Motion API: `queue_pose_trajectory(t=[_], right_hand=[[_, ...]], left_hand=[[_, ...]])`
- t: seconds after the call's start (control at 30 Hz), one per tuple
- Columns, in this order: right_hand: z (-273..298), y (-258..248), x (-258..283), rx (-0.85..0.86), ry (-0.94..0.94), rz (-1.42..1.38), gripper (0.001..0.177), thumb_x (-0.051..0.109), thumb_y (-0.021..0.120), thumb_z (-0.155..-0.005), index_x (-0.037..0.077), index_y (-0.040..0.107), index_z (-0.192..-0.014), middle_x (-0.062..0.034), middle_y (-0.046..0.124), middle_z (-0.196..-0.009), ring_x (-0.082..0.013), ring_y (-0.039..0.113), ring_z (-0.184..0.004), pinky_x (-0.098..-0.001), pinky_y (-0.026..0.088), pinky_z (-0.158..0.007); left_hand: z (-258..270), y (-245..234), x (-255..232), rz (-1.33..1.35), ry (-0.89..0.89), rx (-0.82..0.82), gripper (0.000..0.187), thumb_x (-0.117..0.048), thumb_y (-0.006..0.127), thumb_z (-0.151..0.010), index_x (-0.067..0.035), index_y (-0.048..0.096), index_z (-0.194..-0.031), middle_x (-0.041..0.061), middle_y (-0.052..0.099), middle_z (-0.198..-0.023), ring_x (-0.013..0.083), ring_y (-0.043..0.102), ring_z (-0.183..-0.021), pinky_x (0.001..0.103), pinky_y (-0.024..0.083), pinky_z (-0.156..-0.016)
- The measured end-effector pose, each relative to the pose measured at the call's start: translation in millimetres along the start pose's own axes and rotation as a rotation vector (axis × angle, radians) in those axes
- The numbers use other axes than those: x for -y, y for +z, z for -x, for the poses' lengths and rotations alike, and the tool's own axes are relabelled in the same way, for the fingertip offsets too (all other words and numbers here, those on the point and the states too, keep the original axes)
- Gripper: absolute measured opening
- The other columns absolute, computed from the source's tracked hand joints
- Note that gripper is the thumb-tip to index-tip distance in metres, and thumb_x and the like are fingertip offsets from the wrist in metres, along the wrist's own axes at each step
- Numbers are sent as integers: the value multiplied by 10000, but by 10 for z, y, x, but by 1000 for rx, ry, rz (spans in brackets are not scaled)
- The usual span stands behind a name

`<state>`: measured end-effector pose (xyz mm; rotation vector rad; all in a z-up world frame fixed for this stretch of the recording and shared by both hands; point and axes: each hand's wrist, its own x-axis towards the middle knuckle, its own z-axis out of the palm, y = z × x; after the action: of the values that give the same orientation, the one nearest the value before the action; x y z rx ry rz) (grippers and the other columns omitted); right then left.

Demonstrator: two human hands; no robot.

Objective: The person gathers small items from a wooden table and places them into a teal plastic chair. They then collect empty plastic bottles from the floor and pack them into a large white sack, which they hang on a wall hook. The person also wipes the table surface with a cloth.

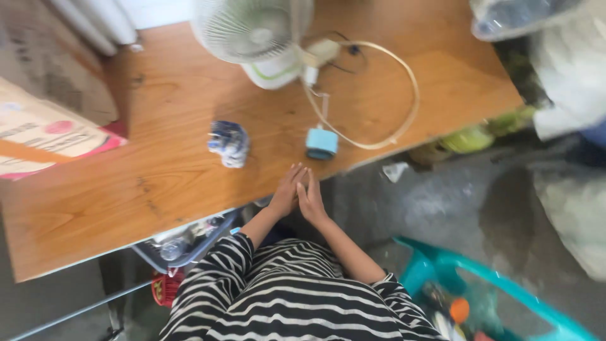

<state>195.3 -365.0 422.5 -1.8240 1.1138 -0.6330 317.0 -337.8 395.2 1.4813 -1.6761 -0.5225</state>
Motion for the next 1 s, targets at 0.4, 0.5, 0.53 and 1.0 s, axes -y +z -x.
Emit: queue_pose_trajectory(t=[0.4,0.5,0.53,1.0], right_hand=[[-1378,1494,199,331,-431,765,826,67,685,-734,200,336,-1470,-162,447,-1370,-339,503,-1203,-403,581,-838],[-1521,1634,-255,430,-252,800,671,231,644,-816,211,370,-1428,-81,477,-1233,-277,497,-1144,-356,571,-780],[-1524,1628,-311,427,-241,797,671,231,644,-816,211,370,-1428,-81,477,-1233,-277,497,-1144,-356,571,-780],[-720,368,51,0,296,-12,262,419,569,-961,236,620,-1141,-151,674,-1024,-382,632,-1016,-494,516,-862]], left_hand=[[474,-939,1610,-291,-295,-325,620,21,500,-769,-51,439,-1382,225,440,-1385,396,399,-1322,497,326,-1093],[440,-1033,1555,-176,-399,-167,551,-63,509,-822,-27,439,-1367,239,482,-1338,406,441,-1292,502,336,-1096],[405,-1033,1532,-175,-397,-156,551,-63,509,-822,-27,439,-1367,239,482,-1338,406,441,-1292,502,336,-1096],[-356,-752,1105,150,-235,213,214,-351,614,-910,-213,556,-1062,72,589,-1023,310,610,-1010,437,495,-910]])
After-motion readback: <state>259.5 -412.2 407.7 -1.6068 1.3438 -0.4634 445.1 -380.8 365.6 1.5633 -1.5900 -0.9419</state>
